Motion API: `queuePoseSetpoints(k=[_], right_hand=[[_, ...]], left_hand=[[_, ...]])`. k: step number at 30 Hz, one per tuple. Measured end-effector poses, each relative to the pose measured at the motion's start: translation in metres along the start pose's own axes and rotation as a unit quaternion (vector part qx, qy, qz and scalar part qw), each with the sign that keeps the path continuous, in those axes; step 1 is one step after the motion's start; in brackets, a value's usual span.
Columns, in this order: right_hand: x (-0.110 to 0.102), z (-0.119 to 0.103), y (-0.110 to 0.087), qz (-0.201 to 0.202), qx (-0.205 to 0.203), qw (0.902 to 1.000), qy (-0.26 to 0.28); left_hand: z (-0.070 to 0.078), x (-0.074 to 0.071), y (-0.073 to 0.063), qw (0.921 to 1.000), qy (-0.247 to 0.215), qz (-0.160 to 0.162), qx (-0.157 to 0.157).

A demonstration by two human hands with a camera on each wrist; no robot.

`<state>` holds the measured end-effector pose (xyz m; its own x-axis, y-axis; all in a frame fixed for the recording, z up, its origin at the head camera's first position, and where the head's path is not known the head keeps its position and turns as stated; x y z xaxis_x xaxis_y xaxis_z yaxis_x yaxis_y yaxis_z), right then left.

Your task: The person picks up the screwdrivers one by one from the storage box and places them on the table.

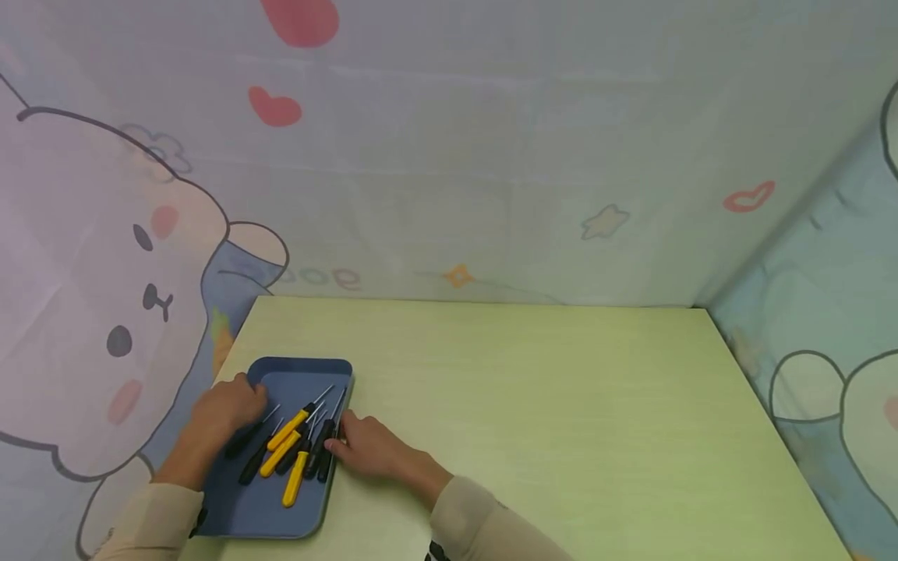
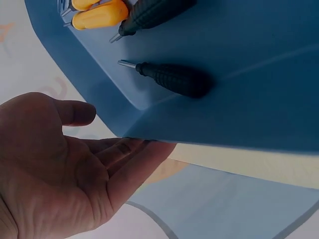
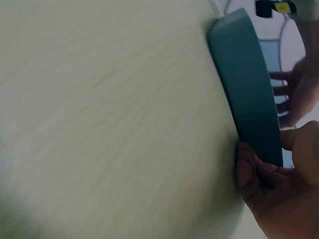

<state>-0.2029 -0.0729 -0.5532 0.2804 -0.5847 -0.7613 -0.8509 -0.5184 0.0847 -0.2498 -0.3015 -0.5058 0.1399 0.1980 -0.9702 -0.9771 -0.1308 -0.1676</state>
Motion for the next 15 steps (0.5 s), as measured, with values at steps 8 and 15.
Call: queuePoseSetpoints(k=[8,15], right_hand=[[0.0070,-0.0016,-0.0030,-0.007,0.027,0.9995,0.011],[0.0104,0.0009,-0.0057,0.010,0.050,0.9969,0.060]], left_hand=[[-0.0019,0.0032,0.0026,0.9997,0.007,0.009,0.021],[0.0032,0.0010,-0.0004,0.9994,0.008,0.028,0.016]])
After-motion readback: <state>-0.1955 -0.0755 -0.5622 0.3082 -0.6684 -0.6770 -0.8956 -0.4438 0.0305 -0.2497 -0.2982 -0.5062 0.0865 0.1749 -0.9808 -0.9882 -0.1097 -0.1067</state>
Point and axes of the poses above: each hand's wrist, its own y-axis towards the middle knuckle, its own x-axis out of the palm, z = x × y, the point moved 6 cm from there along y, towards the middle knuckle, and after that the axes turned 12 degrees about z, right-handed, at the moved point
